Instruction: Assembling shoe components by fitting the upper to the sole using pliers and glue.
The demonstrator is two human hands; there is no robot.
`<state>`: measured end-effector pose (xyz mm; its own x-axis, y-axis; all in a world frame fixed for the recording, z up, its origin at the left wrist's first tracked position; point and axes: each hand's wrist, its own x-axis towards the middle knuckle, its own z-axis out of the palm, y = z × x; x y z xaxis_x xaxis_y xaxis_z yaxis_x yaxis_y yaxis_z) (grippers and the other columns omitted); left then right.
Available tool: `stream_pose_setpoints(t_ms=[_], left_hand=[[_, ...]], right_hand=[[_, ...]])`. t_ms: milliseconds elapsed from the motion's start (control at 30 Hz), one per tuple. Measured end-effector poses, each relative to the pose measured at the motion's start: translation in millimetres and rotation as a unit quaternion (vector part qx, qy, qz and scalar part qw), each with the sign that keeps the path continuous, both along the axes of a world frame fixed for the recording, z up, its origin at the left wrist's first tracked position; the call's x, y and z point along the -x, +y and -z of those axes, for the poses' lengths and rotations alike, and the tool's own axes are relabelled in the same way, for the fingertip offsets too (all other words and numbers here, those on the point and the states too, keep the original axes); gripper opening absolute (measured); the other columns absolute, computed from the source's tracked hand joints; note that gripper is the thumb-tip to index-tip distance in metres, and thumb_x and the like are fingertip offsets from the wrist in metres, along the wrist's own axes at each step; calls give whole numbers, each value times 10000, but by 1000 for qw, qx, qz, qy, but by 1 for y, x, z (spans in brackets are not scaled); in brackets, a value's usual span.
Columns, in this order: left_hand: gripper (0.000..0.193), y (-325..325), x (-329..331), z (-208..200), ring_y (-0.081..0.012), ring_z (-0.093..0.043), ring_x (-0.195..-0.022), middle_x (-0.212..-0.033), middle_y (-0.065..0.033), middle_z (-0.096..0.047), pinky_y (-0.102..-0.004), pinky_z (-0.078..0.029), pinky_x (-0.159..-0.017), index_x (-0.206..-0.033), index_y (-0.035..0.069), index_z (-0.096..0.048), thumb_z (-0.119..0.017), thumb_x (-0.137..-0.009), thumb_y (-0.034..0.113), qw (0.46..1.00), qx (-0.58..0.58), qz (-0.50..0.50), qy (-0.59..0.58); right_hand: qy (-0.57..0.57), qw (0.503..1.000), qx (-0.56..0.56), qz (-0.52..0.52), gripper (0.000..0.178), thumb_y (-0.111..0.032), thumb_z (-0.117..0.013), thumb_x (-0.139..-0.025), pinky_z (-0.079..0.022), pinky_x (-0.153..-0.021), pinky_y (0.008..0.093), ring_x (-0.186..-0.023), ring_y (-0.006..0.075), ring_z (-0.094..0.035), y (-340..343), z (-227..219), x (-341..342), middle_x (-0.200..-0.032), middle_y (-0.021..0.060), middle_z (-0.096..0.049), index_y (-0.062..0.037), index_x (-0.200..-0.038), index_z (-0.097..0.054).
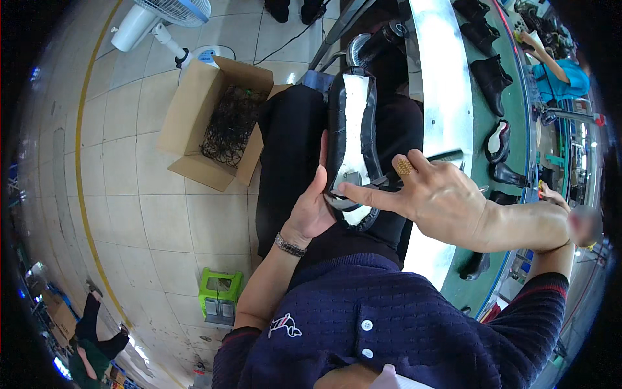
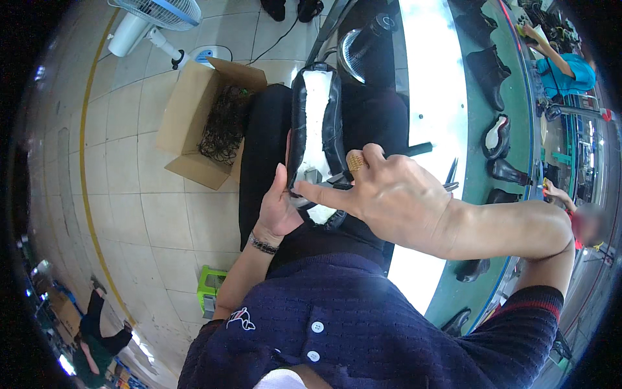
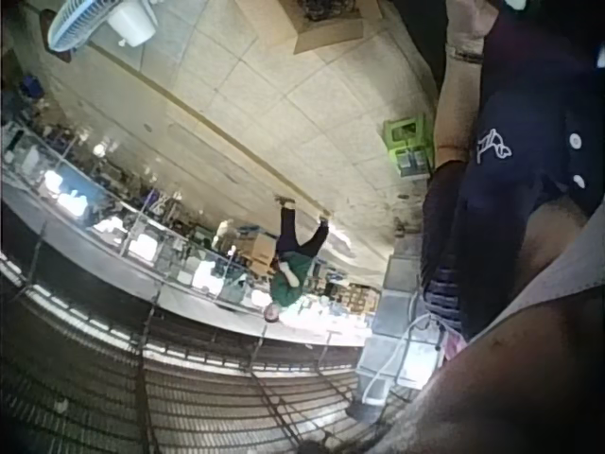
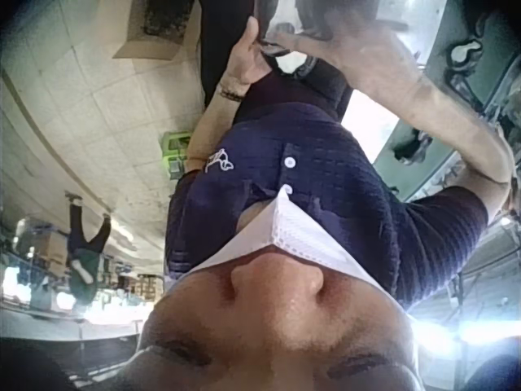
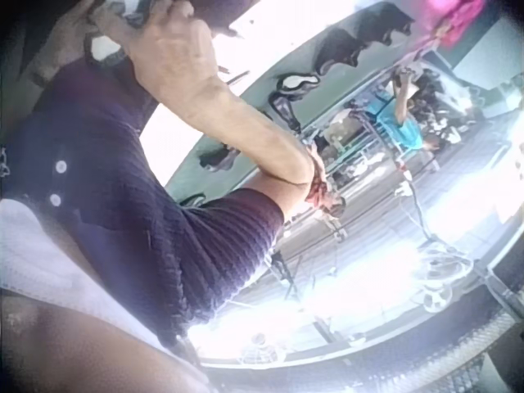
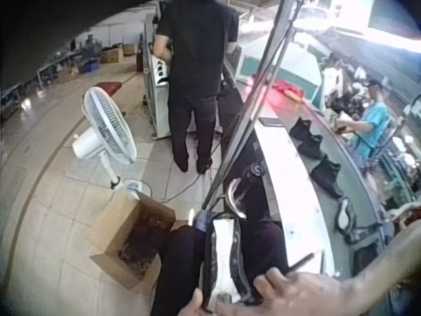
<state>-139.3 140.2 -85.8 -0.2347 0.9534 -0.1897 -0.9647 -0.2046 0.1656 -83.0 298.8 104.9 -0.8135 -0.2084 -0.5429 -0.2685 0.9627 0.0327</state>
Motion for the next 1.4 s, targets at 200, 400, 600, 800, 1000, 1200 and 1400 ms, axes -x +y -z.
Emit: stream_pose_setpoints(t_ms=[200,400,600,800,1000,1200,1400], left_hand=[[769,6,4,-16,-262,-286,-1429,-1591,-59,-171,-449,-292,-1147,-1548,323,43,-478,-994,435,1000,0,6,16],[765,13,0,-26,-255,-322,-1402,-1573,-91,-188,-431,-303,-1140,-1554,266,46,-485,-1007,324,996,31,-32,81],[762,14,-7,-13,-191,-269,-1410,-1571,-92,-170,-360,-258,-1147,-1561,198,18,-500,-1004,248,976,96,-51,188],[812,7,-4,-8,-132,-406,-1288,-1469,-59,-333,-325,-353,-1079,-1561,206,25,-543,-984,143,987,82,-26,135],[924,-5,6,2,-152,-449,-1261,-1434,-55,-372,-344,-368,-1073,-1552,253,76,-581,-932,57,993,79,77,46],[902,3,8,4,-165,-497,-1229,-1416,-68,-393,-366,-410,-1053,-1554,208,7,-578,-904,-12,994,77,46,55],[327,-4,4,9,-173,-595,-1097,-1179,-80,-617,-346,-465,-965,-1240,-21,-541,-578,-927,66,993,64,59,84]], right_hand=[[60,995,74,39,862,-17,-608,-783,-549,-481,301,-661,200,-684,26,31,-18,-837,158,-631,-526,-1426,-343],[101,989,106,33,857,-2,-664,-745,-557,-501,280,-674,195,-676,34,37,-28,-777,111,-640,-507,-1393,-420],[-59,986,131,89,661,-52,-655,-834,-486,-427,302,-461,144,-576,29,-9,0,-592,33,-591,-351,-1400,-487],[8,986,89,142,684,-230,-617,-922,-467,-433,387,-437,284,-569,28,27,18,-562,104,-572,-257,-1513,-274],[189,948,245,71,814,-135,-588,-863,-382,-324,326,-346,162,-490,9,19,12,-470,29,-484,-329,-1537,-175],[54,994,71,64,833,-115,-573,-857,-444,-360,319,-387,178,-564,16,28,6,-490,54,-524,-326,-1545,-155],[78,985,127,91,800,-43,-515,-849,-442,-351,308,-374,161,-555,4,37,-12,-497,73,-533,-328,-1536,-220]])
